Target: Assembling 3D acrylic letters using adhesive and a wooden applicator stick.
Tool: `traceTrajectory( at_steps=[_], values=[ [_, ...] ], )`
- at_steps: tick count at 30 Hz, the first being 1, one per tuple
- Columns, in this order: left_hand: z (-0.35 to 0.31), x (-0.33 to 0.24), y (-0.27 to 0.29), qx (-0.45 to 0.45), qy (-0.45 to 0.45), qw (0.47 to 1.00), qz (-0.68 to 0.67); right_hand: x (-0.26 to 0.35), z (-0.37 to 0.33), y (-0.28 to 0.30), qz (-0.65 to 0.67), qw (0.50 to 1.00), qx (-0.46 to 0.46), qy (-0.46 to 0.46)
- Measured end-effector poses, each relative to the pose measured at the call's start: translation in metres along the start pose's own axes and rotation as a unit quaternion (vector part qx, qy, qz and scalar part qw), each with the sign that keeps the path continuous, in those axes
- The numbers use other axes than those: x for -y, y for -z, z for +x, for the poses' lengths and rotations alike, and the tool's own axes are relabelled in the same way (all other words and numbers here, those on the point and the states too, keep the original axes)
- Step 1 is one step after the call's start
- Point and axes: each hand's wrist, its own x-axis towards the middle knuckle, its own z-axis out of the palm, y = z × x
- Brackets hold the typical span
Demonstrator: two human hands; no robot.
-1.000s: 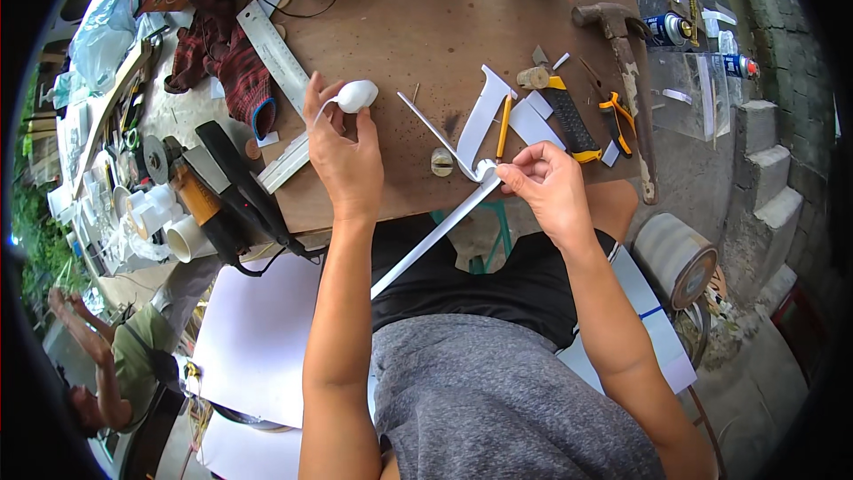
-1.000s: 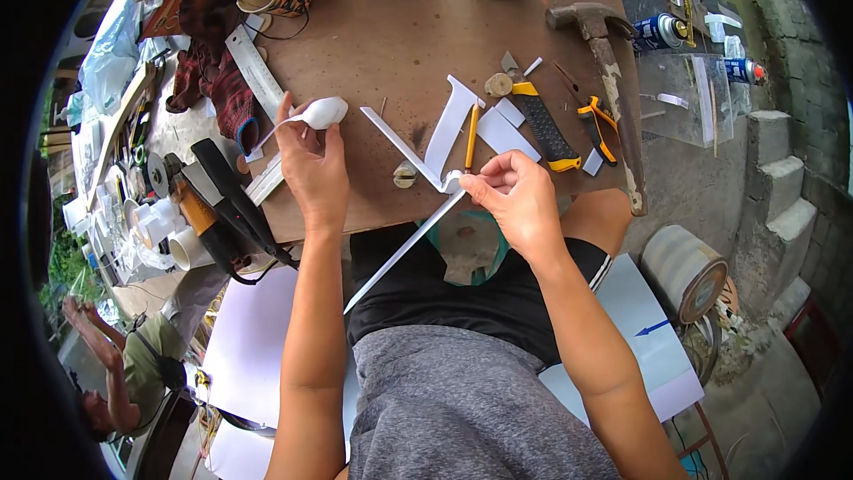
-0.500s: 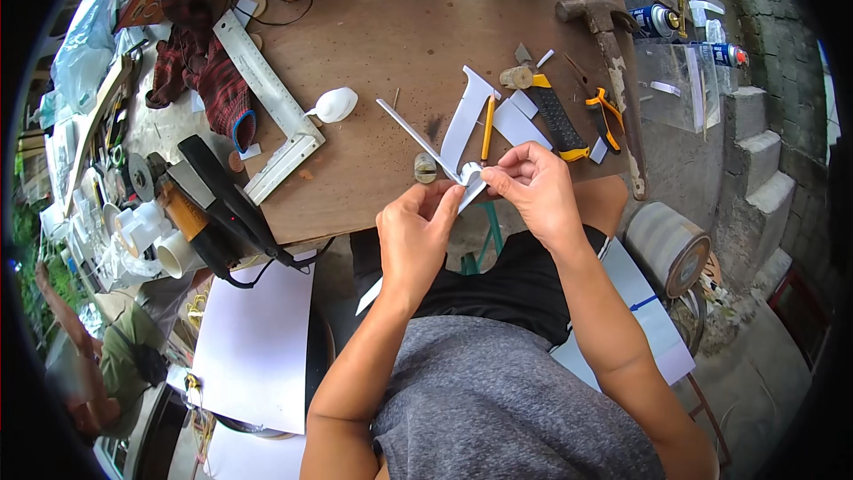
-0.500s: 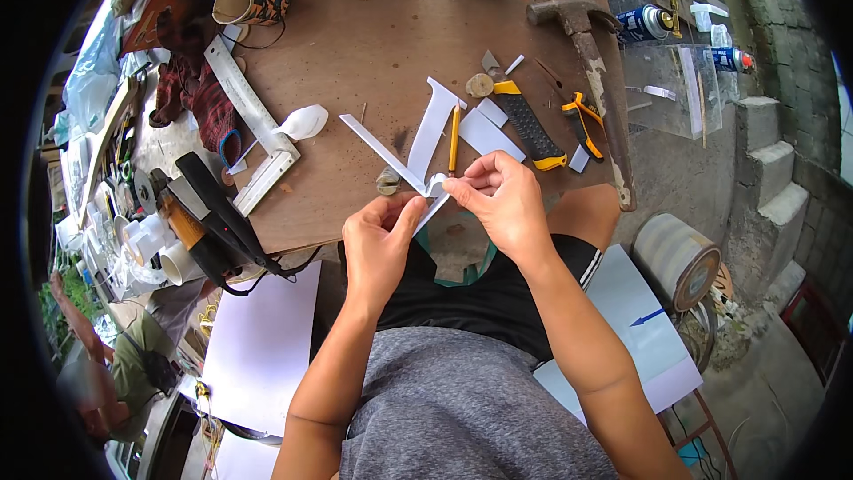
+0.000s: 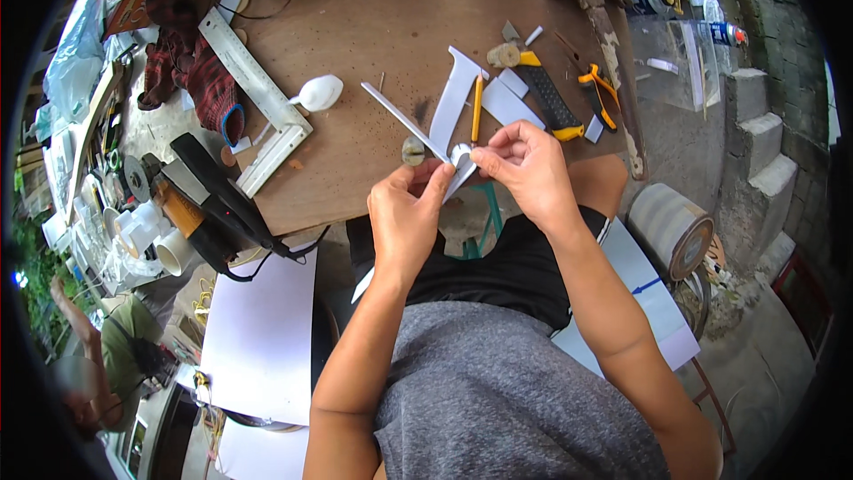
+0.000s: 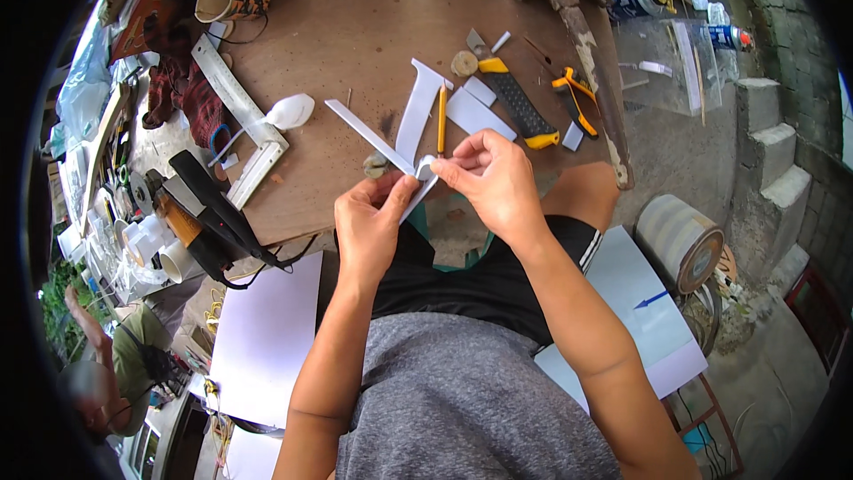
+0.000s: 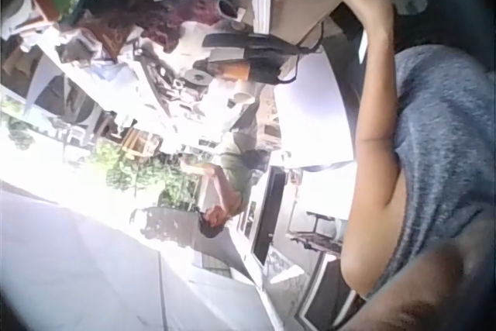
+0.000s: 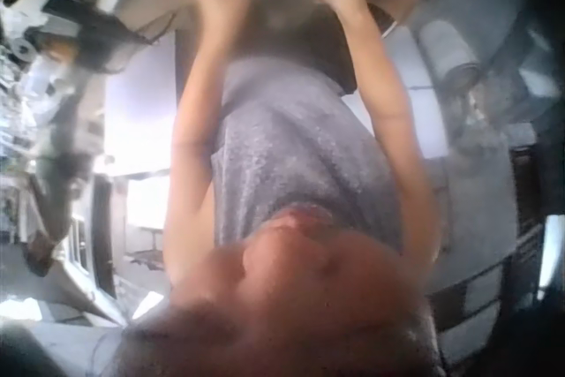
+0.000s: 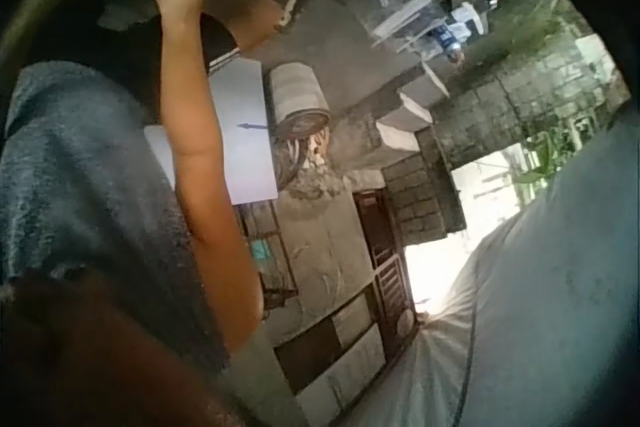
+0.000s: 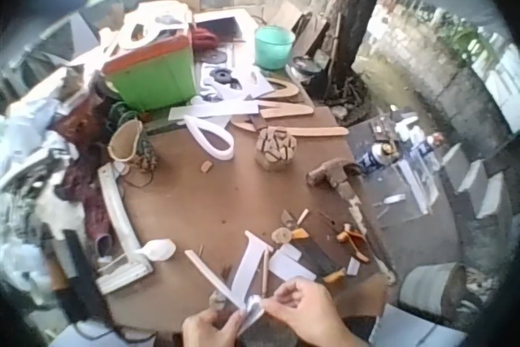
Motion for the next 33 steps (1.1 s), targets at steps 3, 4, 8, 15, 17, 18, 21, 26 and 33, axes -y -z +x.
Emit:
traceTrajectory(
  at_steps=[3,4,8,15,17,18,21,26,33],
  values=[
    [0.004,0.008,0.0,-0.005,-0.013,1.0,-0.009,0.002,0.002,-0.002,-0.01,1.0,0.005,0.008],
    [0.005,0.008,-0.001,-0.003,-0.027,0.999,-0.018,0.003,0.002,0.0,-0.024,1.0,0.002,0.019],
    [0.007,0.009,-0.001,-0.003,-0.036,0.999,-0.018,0.007,0.002,-0.001,-0.04,0.999,-0.002,0.026],
    [0.009,0.012,-0.001,0.012,-0.037,0.999,-0.011,-0.004,0.006,0.002,-0.028,0.999,0.003,0.04],
    [0.007,0.012,0.0,0.013,-0.037,0.999,-0.008,-0.005,0.007,0.001,-0.019,0.999,0.008,0.044],
    [0.008,0.012,-0.001,0.013,-0.037,0.999,-0.005,-0.005,0.007,0.002,-0.021,0.999,0.004,0.044],
    [0.01,0.019,-0.003,-0.008,-0.058,0.998,-0.014,-0.003,0.005,0.0,-0.009,0.999,0.008,0.047],
    [0.01,0.016,-0.002,-0.013,-0.063,0.998,-0.004,-0.002,0.005,0.002,-0.031,0.998,0.009,0.047],
    [0.01,0.016,-0.003,-0.007,-0.062,0.998,-0.007,-0.004,0.006,0.005,-0.054,0.996,0.023,0.06]
  ],
)
